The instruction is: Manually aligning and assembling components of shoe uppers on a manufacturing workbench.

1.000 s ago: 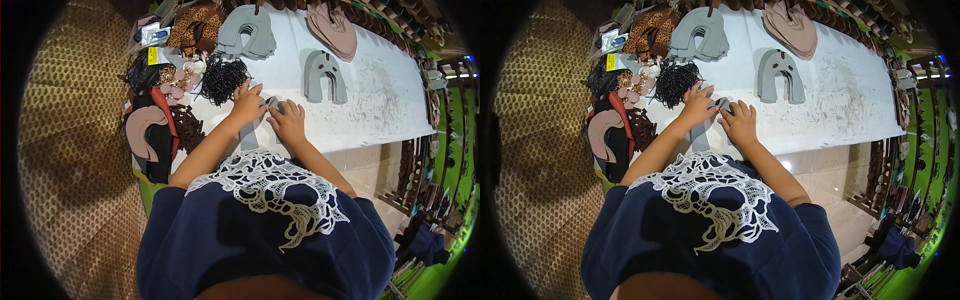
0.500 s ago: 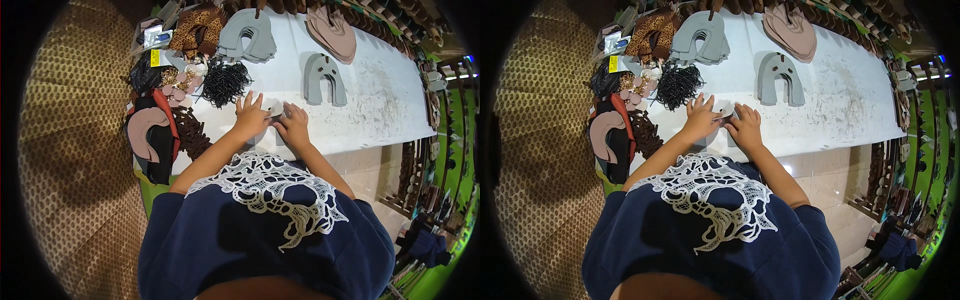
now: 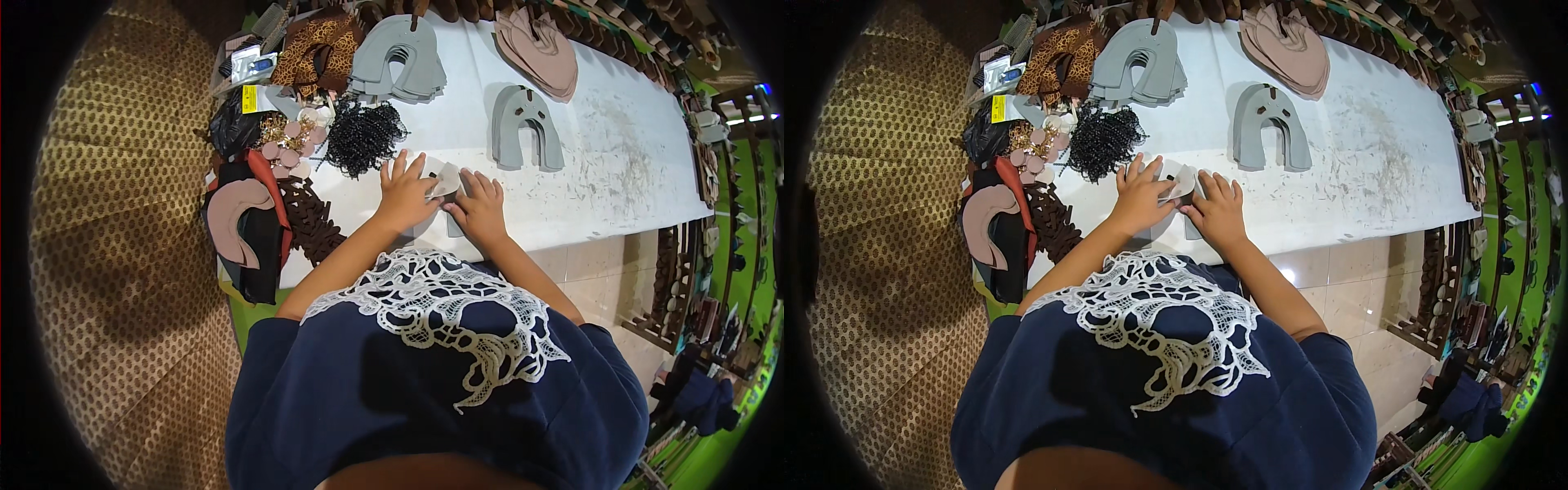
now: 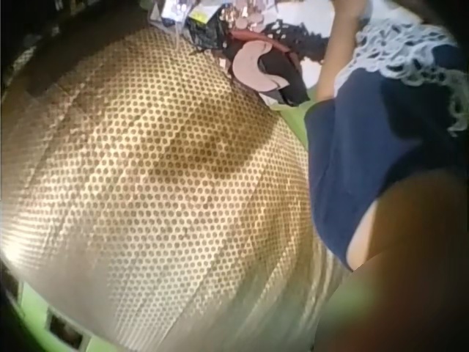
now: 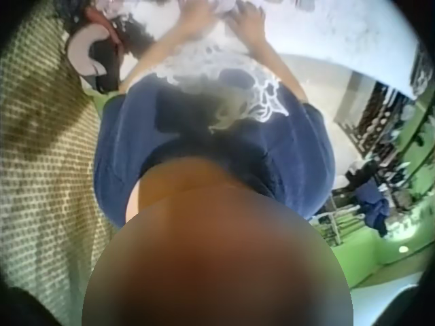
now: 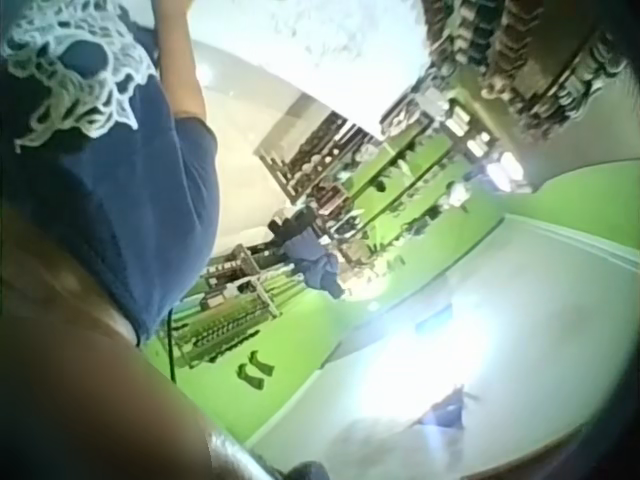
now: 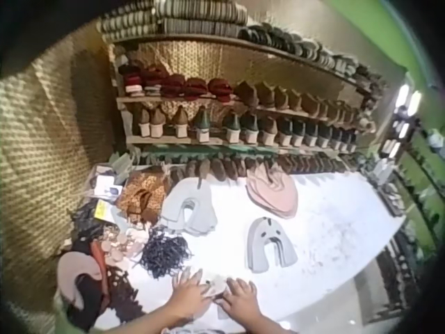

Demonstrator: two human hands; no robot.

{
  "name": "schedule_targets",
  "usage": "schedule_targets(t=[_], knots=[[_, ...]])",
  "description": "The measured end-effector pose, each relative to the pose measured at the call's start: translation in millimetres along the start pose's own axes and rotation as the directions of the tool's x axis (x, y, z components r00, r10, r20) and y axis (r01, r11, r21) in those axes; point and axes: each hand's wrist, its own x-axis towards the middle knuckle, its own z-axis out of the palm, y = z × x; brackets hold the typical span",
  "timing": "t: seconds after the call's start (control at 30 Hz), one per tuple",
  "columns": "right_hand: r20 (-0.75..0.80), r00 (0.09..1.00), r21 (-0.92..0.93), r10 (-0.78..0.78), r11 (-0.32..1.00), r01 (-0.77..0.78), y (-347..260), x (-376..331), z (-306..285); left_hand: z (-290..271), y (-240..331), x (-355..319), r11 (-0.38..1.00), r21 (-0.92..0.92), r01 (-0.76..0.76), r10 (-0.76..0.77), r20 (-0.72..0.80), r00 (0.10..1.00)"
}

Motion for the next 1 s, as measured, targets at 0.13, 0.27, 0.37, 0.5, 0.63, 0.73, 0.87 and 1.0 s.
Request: schedule_targets(t=[0.13,0.27,0.37,0.5,0.63,0.73,0.87,1.0], knots=[[-0.009,1.0,-0.007,0.002,1.0,-0.002,0.8,-1.1,2.3,-5.6,0.0,1.0,0.999,-0.036,-0.011,0.011,0.013,1.0],[-0.007,1.0,-0.027,-0.003,1.0,0.002,0.6,-0.7,3.0,-11.6,-2.1,5.0,0.999,-0.044,-0.015,0.016,0.025,1.0],[-0.002,1.0,-0.037,-0.009,0.999,0.009,0.8,-0.4,2.2,-13.9,-7.7,6.4,0.998,-0.059,-0.003,0.006,0.051,0.999],[0.016,1.0,-0.053,-0.006,0.999,0.007,0.4,0.1,2.6,-9.6,-16.5,13.4,0.994,-0.092,0.054,-0.04,0.146,0.988],[0.025,1.0,-0.061,0.001,0.998,0.001,0.6,0.0,3.3,-9.9,-10.6,22.1,0.961,-0.242,0.132,-0.092,0.168,0.981],[0.025,1.0,-0.077,0.006,0.997,-0.004,1.3,-0.5,4.1,-21.4,-0.9,34.6,0.98,-0.051,0.192,-0.166,0.321,0.933],[0.033,0.999,-0.071,-0.003,0.997,0.005,-0.3,0.3,2.8,-7.7,-10.0,44.5,0.975,-0.029,0.221,-0.2,0.328,0.923],[0.049,0.999,-0.069,0.002,0.998,0.002,-0.6,0.7,3.1,-0.6,-19.2,48.8,0.949,-0.076,0.305,-0.261,0.349,0.9]])
